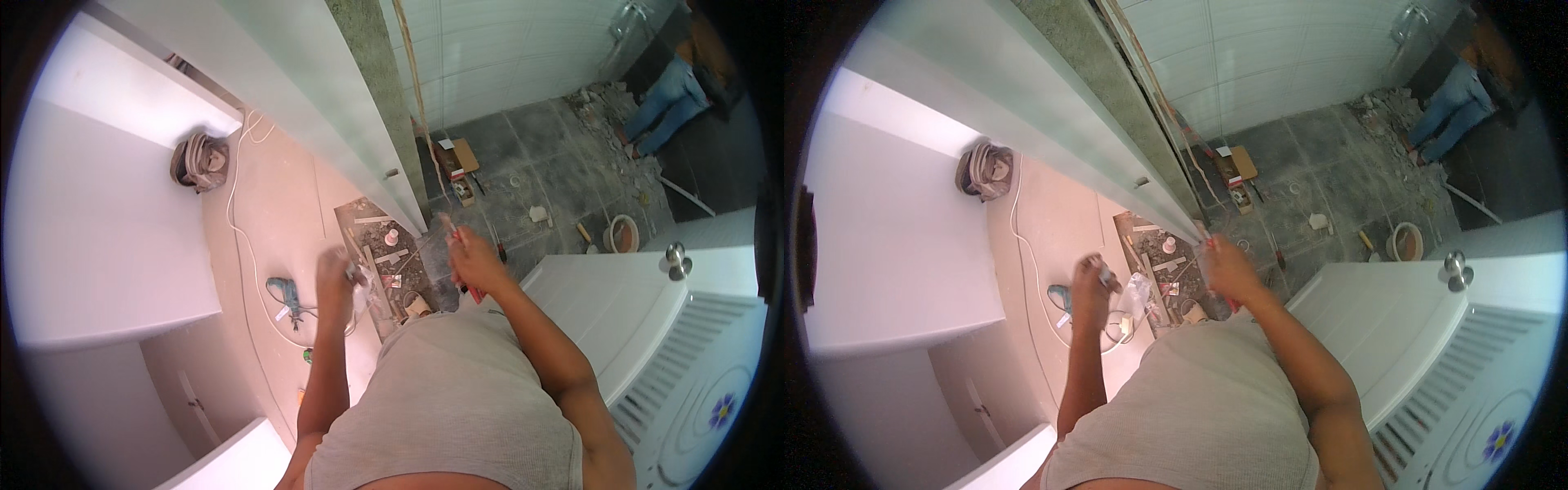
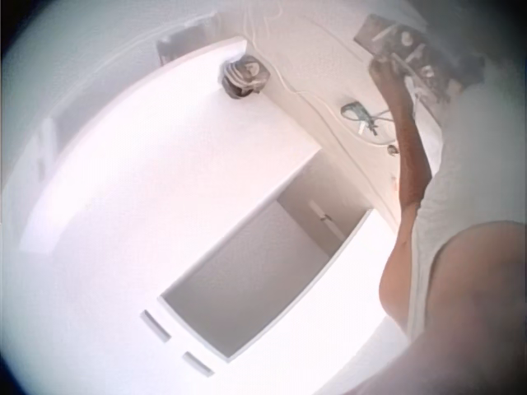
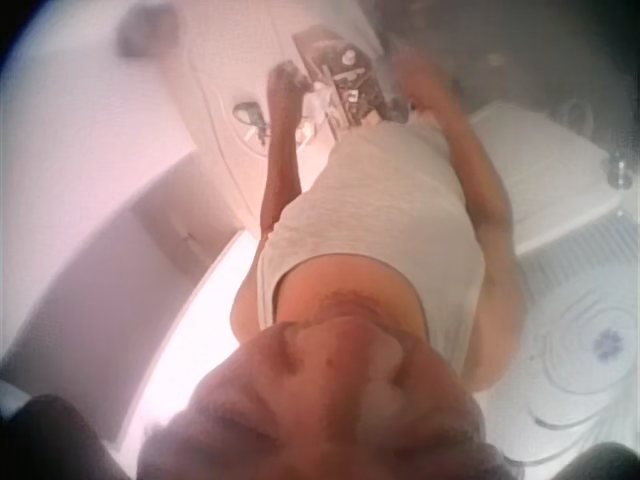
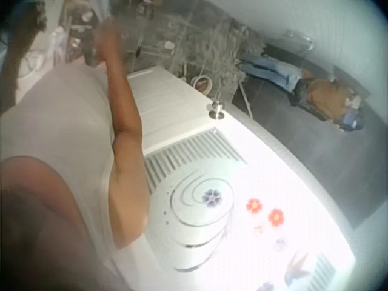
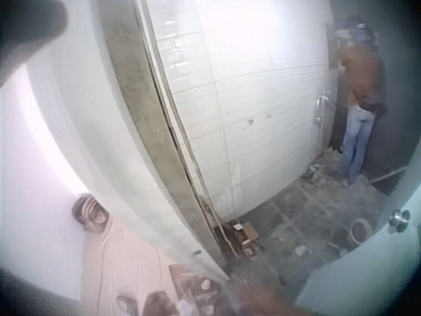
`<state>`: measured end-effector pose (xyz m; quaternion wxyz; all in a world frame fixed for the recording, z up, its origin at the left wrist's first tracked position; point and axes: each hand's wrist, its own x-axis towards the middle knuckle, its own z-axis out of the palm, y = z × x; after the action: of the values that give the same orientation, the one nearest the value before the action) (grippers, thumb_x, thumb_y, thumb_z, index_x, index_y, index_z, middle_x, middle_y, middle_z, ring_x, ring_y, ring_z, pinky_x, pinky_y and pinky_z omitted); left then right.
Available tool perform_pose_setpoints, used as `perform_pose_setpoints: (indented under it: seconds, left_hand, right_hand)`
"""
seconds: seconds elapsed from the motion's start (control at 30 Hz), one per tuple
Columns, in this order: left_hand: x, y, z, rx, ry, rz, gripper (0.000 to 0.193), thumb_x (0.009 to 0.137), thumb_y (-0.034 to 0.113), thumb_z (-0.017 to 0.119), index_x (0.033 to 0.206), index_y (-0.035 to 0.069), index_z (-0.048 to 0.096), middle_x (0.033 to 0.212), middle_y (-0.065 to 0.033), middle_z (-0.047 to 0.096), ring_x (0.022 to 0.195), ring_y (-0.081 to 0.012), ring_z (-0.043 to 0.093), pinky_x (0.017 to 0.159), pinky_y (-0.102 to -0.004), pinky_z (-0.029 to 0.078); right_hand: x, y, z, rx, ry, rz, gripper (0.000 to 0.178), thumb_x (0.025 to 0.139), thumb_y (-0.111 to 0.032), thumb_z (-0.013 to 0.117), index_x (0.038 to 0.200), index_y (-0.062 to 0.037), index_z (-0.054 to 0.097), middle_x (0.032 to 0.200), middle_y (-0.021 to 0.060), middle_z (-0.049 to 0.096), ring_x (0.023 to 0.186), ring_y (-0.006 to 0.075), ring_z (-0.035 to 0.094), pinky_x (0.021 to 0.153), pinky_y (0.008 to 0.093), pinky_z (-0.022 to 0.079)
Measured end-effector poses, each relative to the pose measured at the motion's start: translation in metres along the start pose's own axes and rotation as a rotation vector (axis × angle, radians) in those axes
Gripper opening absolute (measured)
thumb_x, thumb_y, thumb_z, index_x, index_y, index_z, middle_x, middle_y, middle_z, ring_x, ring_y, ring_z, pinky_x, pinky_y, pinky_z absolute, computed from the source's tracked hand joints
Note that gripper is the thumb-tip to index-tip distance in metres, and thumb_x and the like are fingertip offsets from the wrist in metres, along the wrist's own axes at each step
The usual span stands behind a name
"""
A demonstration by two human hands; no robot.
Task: The person installs a white door frame by hand, using a red hammer to tap small white plastic clips into place along the vertical edge. Another worker is visible in the background working on the floor. The camera wearer repeatedly positions and secures the frame components.
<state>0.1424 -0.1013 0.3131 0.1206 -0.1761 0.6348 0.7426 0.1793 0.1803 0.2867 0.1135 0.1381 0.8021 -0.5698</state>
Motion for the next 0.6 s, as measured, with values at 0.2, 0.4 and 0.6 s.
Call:
perform_pose_setpoints:
  seconds: [0.2,0.4,0.6]
  left_hand:
    - [-0.036,-0.042,0.033,0.042,0.058,-0.05,0.027,0.098,0.014,0.069,0.116,0.004,0.052,0.102,-0.0073,0.06,0.082,-0.0169,0.066,0.073,-0.0334,0.061]
    - [-0.041,-0.03,0.057,0.04,0.087,0.026,0.037,0.093,0.014,0.075,0.118,-0.003,0.054,0.107,-0.0113,0.061,0.09,-0.0181,0.069,0.078,-0.0298,0.059]
    - [-0.032,-0.015,0.084,-0.041,0.076,0.123,0.044,0.095,0.017,0.075,0.128,-0.003,0.057,0.112,-0.0074,0.062,0.096,-0.0157,0.068,0.085,-0.0308,0.058]
  right_hand:
    - [0.033,-0.079,0.007,-0.345,0.03,-0.303,0.021,0.1,-0.016,0.053,0.108,0.0026,0.05,0.085,0.0325,0.068,0.082,0.0521,0.068,0.075,0.0602,0.054]
    - [0.052,-0.108,0.015,-0.36,-0.046,-0.325,0.018,0.101,-0.014,0.052,0.107,0.003,0.053,0.084,0.0298,0.068,0.079,0.0533,0.066,0.072,0.0609,0.051]
    - [0.063,-0.076,-0.005,-0.248,0.035,-0.53,0.018,0.097,-0.016,0.059,0.102,0.0005,0.06,0.082,0.0273,0.069,0.067,0.0448,0.069,0.06,0.0511,0.054]
